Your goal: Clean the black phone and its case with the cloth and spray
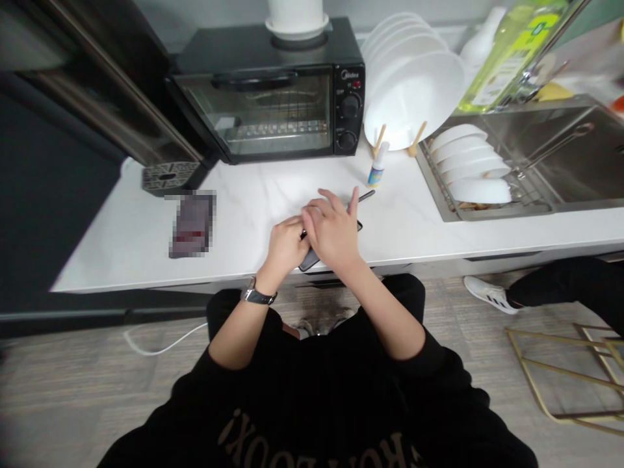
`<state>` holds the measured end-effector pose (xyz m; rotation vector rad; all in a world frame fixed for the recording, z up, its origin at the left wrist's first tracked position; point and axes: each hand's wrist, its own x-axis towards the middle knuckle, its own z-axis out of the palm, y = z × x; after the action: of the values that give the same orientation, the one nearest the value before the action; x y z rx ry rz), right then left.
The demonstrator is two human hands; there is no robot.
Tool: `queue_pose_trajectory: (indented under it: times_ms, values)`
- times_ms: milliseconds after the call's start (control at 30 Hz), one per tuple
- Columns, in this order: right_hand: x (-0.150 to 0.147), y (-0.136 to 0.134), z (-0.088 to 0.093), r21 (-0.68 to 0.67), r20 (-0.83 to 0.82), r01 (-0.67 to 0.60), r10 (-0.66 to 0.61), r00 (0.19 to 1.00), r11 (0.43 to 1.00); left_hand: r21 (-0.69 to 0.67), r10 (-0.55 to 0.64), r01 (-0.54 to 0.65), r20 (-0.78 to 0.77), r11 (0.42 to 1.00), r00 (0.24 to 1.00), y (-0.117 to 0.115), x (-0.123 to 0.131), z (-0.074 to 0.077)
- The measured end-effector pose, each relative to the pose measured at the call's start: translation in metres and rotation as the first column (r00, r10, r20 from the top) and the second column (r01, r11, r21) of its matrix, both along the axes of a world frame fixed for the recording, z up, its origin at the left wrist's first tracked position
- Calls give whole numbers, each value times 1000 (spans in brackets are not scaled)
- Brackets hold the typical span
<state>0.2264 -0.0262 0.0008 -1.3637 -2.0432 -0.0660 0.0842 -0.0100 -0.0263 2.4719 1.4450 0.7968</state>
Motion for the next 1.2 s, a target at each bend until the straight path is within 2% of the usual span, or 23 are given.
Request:
queue_pose_trajectory:
  times_ms: [100,167,300,400,467,533,633,733,867,933,1000,1133,1200]
  values:
    - [-10,-6,0,-7,61,-133,134,989,991,-15,70,-71,-49,997,996,2,-1,-3]
    - [-1,-1,0,4,70,-130,129,989,992,3,31,-31,-11,1000,999,2,-1,-2]
    - [50,29,0,6,-7,64,-64,998,998,45,-108,104,116,994,987,-1,-1,3]
    - [91,52,0,-125,-97,201,-213,972,972,50,-111,105,138,993,984,-2,0,5]
    - [103,61,-1,-205,-141,245,-276,951,948,53,-97,91,128,994,987,-2,1,5]
    - [100,63,-1,-210,-178,243,-281,943,947,53,-86,80,123,995,989,-2,2,4]
    - [70,53,-2,-97,-183,215,-230,956,972,45,-87,82,127,996,988,-1,2,4]
    - [31,34,-1,-3,-83,166,-165,983,986,33,-76,72,111,997,991,0,2,4]
    - [-5,9,0,-8,56,-2,3,998,1000,5,4,-4,22,1000,1000,2,1,1]
    - [-4,7,-1,-7,92,-53,54,994,999,7,10,-10,9,1000,1000,2,1,0]
    - [12,14,-1,0,99,-43,43,994,999,18,-25,25,27,1000,999,1,1,1]
    - [59,44,-1,13,7,116,-116,993,993,38,-97,94,92,995,991,-1,3,4]
    - [69,52,-1,37,-49,183,-181,982,982,52,-97,92,109,994,989,-2,5,6]
